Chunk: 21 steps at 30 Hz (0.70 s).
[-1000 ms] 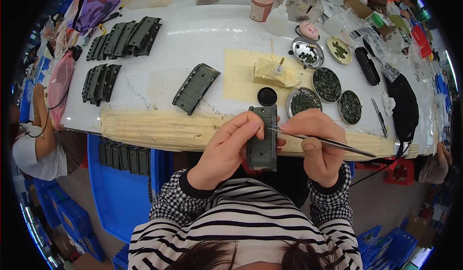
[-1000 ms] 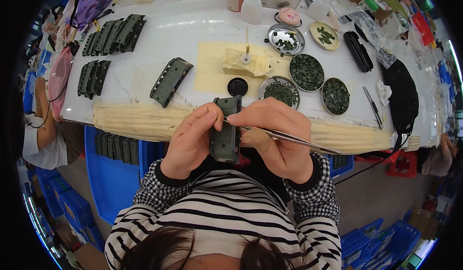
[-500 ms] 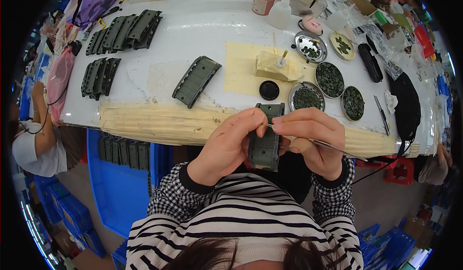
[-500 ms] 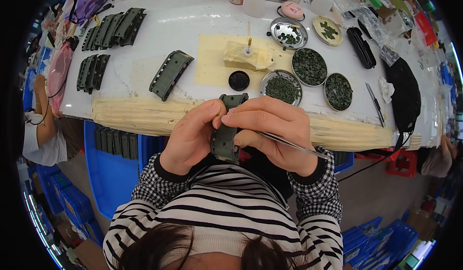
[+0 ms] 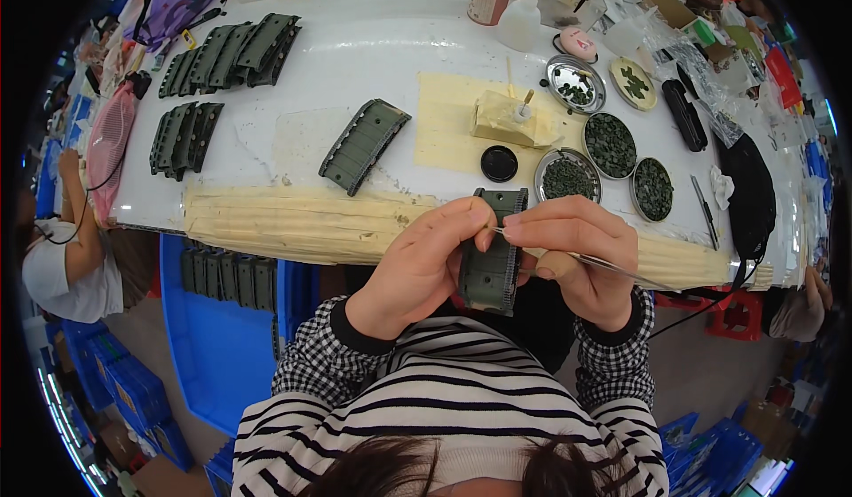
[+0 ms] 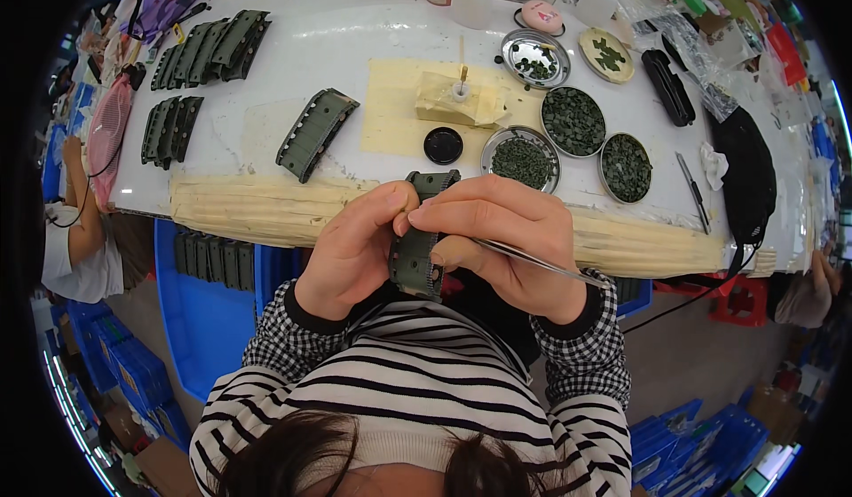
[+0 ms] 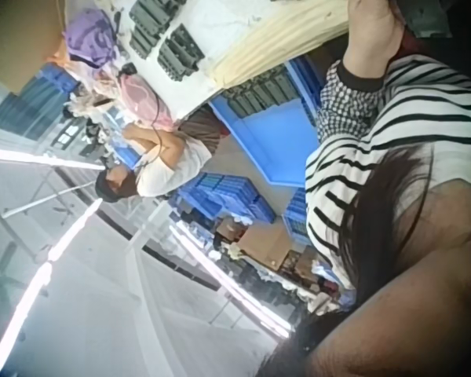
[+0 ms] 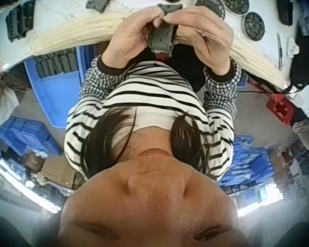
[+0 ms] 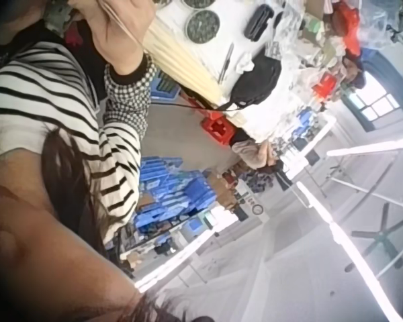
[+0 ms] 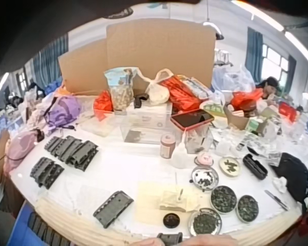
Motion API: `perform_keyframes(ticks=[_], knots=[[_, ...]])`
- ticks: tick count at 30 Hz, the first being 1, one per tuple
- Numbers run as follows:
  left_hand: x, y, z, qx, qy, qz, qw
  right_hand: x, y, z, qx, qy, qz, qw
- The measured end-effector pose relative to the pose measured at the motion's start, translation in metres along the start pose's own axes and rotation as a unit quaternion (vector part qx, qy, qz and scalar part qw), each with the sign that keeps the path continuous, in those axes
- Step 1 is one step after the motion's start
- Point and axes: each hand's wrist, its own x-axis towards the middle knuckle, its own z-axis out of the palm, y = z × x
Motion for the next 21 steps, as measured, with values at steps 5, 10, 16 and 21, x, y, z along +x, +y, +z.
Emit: perform_keyframes(ticks=[5,10,16,21], knots=[[0.001,-0.002,-0.002,-0.001,-0.004,-0.001,1.000,-0.003,-0.003,0.002,0.029,0.007,0.037,0.999],[0.001,-0.001,0.003,-0.010,-0.001,-0.013,1.000,-0.007,-0.003,0.006,0.051,0.021,0.071,0.996],[-0.005,0.000,0.009,-0.015,0.018,0.013,1.000,-0.007,0.010,0.007,0.025,0.107,0.029,0.994],[-0.009,0.007,0.006,0.066,0.097,0.120,0.986,-0.005,0.027,0.008,0.029,0.198,0.163,0.966]])
